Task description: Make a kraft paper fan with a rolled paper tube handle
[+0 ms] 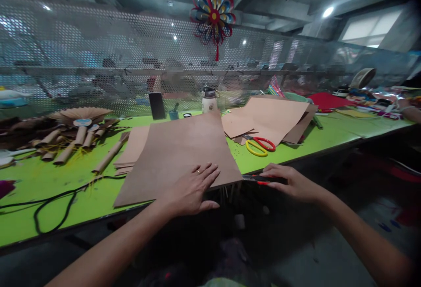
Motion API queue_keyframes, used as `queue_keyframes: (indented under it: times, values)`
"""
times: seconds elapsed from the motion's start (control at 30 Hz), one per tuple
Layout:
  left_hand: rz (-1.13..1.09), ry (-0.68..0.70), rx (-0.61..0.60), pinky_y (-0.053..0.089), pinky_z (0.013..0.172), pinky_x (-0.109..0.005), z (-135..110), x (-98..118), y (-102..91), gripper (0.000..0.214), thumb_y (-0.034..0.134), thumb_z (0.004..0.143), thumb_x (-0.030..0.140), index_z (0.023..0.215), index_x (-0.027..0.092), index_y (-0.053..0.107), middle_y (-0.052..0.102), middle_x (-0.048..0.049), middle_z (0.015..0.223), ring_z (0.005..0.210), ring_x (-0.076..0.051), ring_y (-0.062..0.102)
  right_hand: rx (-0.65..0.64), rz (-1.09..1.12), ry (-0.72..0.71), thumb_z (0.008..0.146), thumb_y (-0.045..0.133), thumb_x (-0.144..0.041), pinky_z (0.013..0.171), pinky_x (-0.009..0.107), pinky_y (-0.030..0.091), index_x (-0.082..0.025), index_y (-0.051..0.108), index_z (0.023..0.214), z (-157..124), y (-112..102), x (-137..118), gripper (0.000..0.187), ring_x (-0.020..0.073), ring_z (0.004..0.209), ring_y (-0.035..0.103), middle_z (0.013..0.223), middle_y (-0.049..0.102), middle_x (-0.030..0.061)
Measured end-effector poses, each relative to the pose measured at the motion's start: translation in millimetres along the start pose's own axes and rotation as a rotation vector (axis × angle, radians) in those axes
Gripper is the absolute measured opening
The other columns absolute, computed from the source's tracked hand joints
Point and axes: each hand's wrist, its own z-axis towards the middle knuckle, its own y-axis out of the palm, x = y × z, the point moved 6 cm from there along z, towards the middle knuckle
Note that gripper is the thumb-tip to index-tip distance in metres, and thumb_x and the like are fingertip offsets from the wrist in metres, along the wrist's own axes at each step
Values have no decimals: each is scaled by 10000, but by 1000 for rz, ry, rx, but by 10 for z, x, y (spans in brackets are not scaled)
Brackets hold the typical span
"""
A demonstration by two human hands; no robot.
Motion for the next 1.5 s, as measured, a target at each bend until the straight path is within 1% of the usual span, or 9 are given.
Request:
queue_keyframes:
  times: [0.13,0.37,0.5,0.63,0.83,0.97,1.13,1.27,1.5]
  values:
    - [6,-10,-6,171,1117,-458,1,-2,1,846,349,815,708,1473,217,145,208,-124,1531,1411,-286,163,18,1,3,910,510,-324,882,338,473,-208,628,1144,-42,-19,6,287,191,980,580,1077,605,96]
    - [19,-8,2,183,1112,-460,4,-1,-13,841,365,814,702,1471,220,156,217,-127,1528,1408,-288,173,35,19,-10,906,515,-345,880,352,475,-208,633,1129,-5,17,-26,287,199,970,591,1059,642,91]
    - [12,-6,6,186,1112,-460,5,0,-9,842,380,813,695,1473,229,146,222,-125,1527,1408,-286,175,35,27,20,899,526,-349,906,349,471,-203,633,1133,-107,30,40,296,205,1007,590,1090,636,95]
    - [7,-8,6,177,1118,-450,6,0,-5,838,386,815,690,1473,231,145,220,-113,1530,1411,-278,165,69,-7,56,893,538,-348,928,349,465,-204,633,1125,-187,19,75,290,205,1028,587,1102,633,92]
    - [5,-17,-12,164,1121,-443,7,-7,7,850,388,809,696,1473,225,144,201,-109,1536,1411,-275,167,69,-42,22,901,523,-329,935,363,460,-201,631,1125,-81,70,7,279,205,1041,584,1119,631,95]
    - [5,-20,-14,157,1122,-442,9,-1,-1,842,382,811,697,1468,218,162,206,-113,1534,1410,-274,172,85,-37,13,894,534,-325,926,351,466,-200,641,1111,-21,79,-22,273,205,1043,588,1119,635,96]
    - [13,-23,-16,160,1122,-438,8,6,-8,836,408,810,682,1461,206,185,214,-119,1531,1408,-279,177,45,-19,-9,900,528,-325,889,336,482,-202,644,1124,-93,73,-16,281,198,998,599,1089,635,94]
    - [32,-21,-23,160,1122,-438,12,4,2,842,409,811,681,1463,203,174,213,-123,1531,1405,-279,185,67,-45,-12,893,541,-333,893,340,479,-208,649,1124,-138,58,-3,283,206,1008,596,1098,631,98]
    - [48,-25,-41,155,1124,-440,12,-1,14,853,402,807,688,1466,199,169,179,-118,1540,1411,-278,162,72,10,-33,897,538,-309,888,332,473,-196,640,1121,18,150,-148,271,189,985,595,1073,629,91]
